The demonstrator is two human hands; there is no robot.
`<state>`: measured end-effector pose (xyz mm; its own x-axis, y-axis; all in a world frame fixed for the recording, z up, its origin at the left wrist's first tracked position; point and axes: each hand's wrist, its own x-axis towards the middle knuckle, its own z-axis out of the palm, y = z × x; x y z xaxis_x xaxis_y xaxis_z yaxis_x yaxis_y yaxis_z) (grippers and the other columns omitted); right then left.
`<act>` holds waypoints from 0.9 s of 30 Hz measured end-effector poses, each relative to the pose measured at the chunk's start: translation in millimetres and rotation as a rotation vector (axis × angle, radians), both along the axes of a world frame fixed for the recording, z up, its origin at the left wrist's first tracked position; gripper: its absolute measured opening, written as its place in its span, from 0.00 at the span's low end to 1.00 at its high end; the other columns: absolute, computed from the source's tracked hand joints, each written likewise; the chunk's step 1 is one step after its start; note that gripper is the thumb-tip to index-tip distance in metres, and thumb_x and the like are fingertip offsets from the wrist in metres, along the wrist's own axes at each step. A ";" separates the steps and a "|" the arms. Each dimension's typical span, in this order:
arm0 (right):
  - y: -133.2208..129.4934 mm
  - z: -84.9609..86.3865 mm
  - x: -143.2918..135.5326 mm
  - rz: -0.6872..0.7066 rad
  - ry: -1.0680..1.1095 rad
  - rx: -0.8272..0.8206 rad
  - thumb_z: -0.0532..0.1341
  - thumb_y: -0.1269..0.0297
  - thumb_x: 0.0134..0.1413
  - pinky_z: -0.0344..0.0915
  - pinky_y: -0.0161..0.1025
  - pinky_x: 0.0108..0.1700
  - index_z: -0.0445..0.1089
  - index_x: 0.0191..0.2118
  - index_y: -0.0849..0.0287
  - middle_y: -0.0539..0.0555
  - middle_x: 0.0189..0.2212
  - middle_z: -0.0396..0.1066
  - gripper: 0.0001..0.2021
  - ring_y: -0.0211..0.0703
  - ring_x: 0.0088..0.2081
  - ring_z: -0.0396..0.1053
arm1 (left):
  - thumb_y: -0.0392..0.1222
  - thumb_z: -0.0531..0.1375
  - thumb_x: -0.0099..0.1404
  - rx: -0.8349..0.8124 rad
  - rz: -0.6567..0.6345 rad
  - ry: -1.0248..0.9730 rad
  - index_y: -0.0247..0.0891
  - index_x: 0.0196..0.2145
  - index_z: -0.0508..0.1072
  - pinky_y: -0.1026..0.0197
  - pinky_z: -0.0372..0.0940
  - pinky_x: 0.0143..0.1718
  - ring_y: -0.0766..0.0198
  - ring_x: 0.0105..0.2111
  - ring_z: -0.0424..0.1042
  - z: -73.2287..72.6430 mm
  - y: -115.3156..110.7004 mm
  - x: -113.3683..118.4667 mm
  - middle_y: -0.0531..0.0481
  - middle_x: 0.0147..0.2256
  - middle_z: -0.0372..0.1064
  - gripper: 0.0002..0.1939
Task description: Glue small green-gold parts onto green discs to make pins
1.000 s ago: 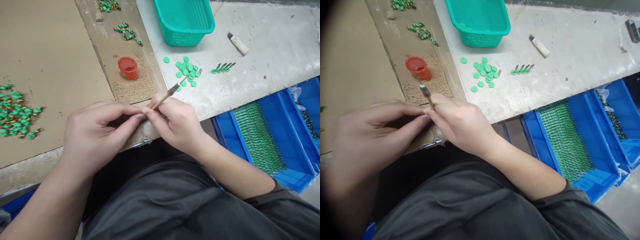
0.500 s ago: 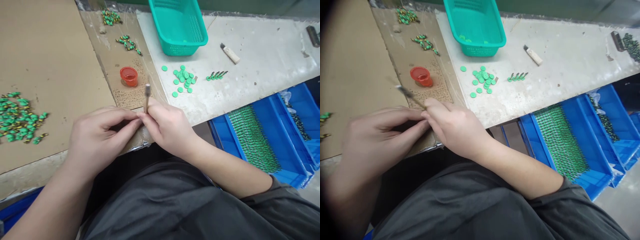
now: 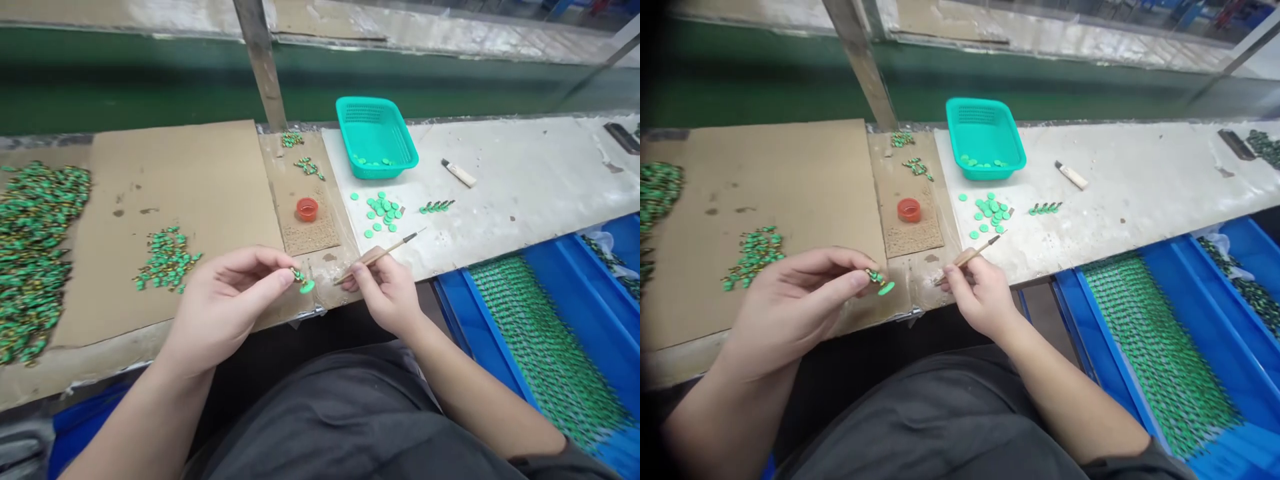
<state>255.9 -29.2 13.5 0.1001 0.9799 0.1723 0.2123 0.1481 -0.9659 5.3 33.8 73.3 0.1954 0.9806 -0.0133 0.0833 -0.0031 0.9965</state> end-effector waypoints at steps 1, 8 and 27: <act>0.3 -0.3 -0.1 0.000 -0.007 0.001 0.67 0.35 0.84 0.90 0.39 0.38 0.75 0.42 0.52 0.54 0.33 0.87 0.25 0.46 0.33 0.91 | 0.52 0.82 0.58 -0.030 -0.012 -0.012 0.42 0.31 0.89 0.65 0.80 0.33 0.62 0.29 0.83 3.0 -0.8 -1.7 0.46 0.31 0.85 0.14; 1.5 -5.3 -0.5 0.037 0.005 -0.002 0.65 0.36 0.85 0.90 0.40 0.40 0.75 0.42 0.52 0.55 0.35 0.87 0.25 0.47 0.34 0.91 | 0.57 0.84 0.51 -0.198 -0.039 -0.017 0.43 0.30 0.87 0.63 0.74 0.28 0.63 0.26 0.76 9.4 0.7 -4.9 0.47 0.29 0.82 0.19; -79.0 2.6 83.6 -0.179 -0.069 0.094 0.65 0.61 0.81 0.76 0.39 0.40 0.73 0.37 0.52 0.52 0.33 0.82 0.13 0.45 0.33 0.82 | 0.52 0.67 0.69 0.417 -0.239 0.592 0.46 0.40 0.90 0.48 0.75 0.55 0.50 0.44 0.81 -8.0 99.0 218.6 0.43 0.44 0.87 0.13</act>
